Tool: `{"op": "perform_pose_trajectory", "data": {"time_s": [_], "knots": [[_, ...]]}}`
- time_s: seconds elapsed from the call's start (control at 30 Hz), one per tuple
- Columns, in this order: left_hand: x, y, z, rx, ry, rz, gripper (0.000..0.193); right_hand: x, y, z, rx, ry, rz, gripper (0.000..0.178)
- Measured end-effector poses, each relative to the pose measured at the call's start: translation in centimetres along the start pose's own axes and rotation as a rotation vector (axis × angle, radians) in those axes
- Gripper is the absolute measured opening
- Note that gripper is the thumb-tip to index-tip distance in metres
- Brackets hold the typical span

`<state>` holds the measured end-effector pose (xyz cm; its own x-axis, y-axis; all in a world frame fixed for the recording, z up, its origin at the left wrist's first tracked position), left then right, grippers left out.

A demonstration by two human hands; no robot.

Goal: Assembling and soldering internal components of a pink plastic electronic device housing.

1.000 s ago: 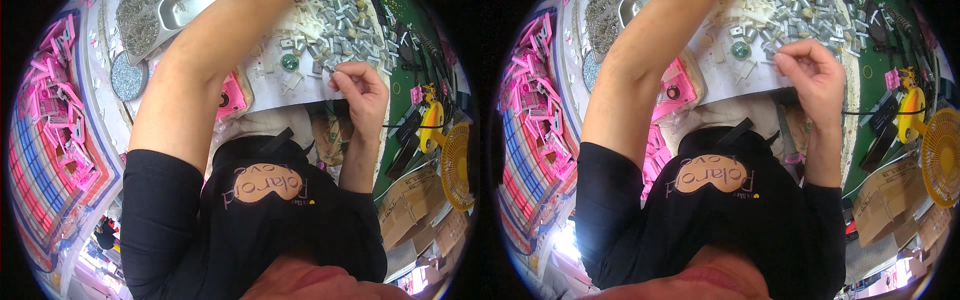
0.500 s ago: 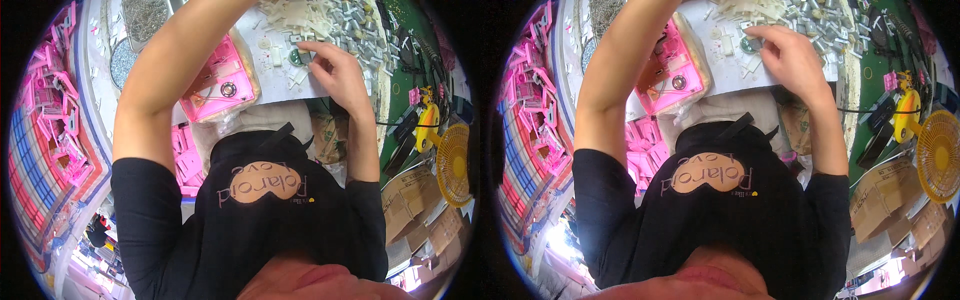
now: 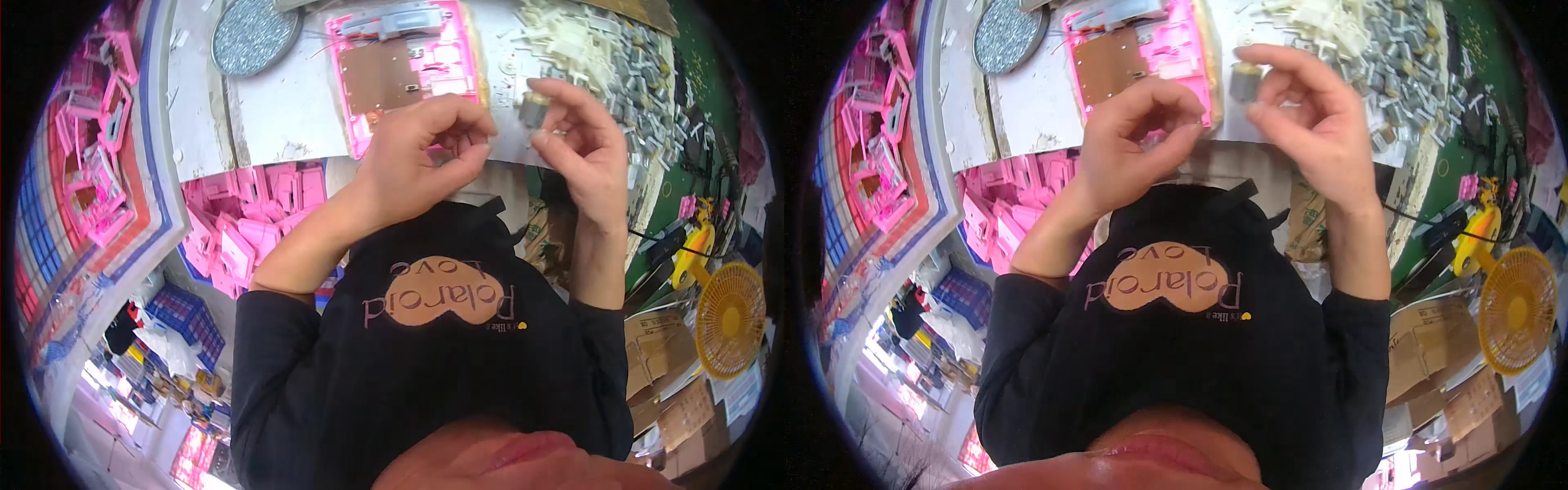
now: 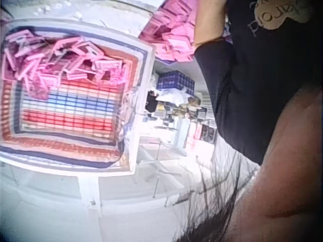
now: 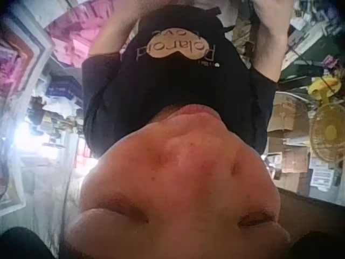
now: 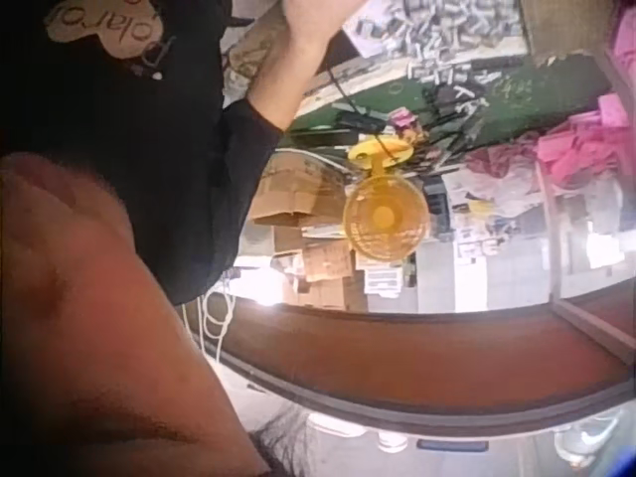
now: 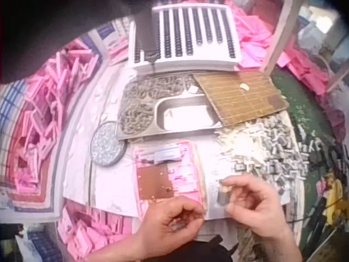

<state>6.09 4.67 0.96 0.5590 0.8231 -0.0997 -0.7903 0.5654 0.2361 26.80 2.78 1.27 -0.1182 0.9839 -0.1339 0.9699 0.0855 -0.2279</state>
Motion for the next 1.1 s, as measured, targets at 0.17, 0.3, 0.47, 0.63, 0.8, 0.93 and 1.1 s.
{"op": "perform_pose_trajectory", "data": {"time_s": [0.17, 0.3, 0.47, 0.63, 0.8, 0.93, 1.1], "knots": [[-1.2, 0.4, 0.0, 0.034, -0.093, 0.109, 0.032, 0.3, -2.4, 1.7, 0.317, -0.181, -0.100, 0.048], [-1.2, 0.8, 0.0, 0.047, -0.130, 0.118, 0.036, 0.5, -2.9, 1.9, 0.411, -0.220, -0.123, 0.048], [-1.3, 0.9, -0.1, 0.068, -0.157, 0.126, 0.035, 0.6, -3.1, 1.7, 0.252, -0.249, -0.143, 0.048], [-1.4, 0.7, -0.7, 0.017, -0.238, 0.239, 0.031, 0.4, -3.2, 1.8, 0.315, -0.268, -0.130, 0.048], [-1.4, 0.4, -0.7, -0.054, -0.227, 0.255, 0.027, -0.2, -3.2, 1.9, 0.433, -0.277, -0.107, 0.049], [-1.7, 0.5, -0.8, -0.024, -0.180, 0.116, 0.035, -0.2, -3.3, 2.1, 0.385, -0.272, -0.118, 0.048], [-1.8, 0.4, -0.8, -0.097, -0.201, 0.156, 0.035, -0.3, -3.6, 1.6, 0.146, -0.085, -0.065, 0.047]]}}
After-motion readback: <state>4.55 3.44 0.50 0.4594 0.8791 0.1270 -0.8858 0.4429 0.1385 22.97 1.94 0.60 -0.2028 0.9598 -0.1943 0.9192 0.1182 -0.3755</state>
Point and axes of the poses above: each hand's wrist, its own x-axis towards the middle knuckle, its own y-axis out of the back of the hand, z = x × y, the point moved 4 cm from there along x, towards the middle knuckle, and after that the axes turned 10 degrees about x, right-handed, at the moved point
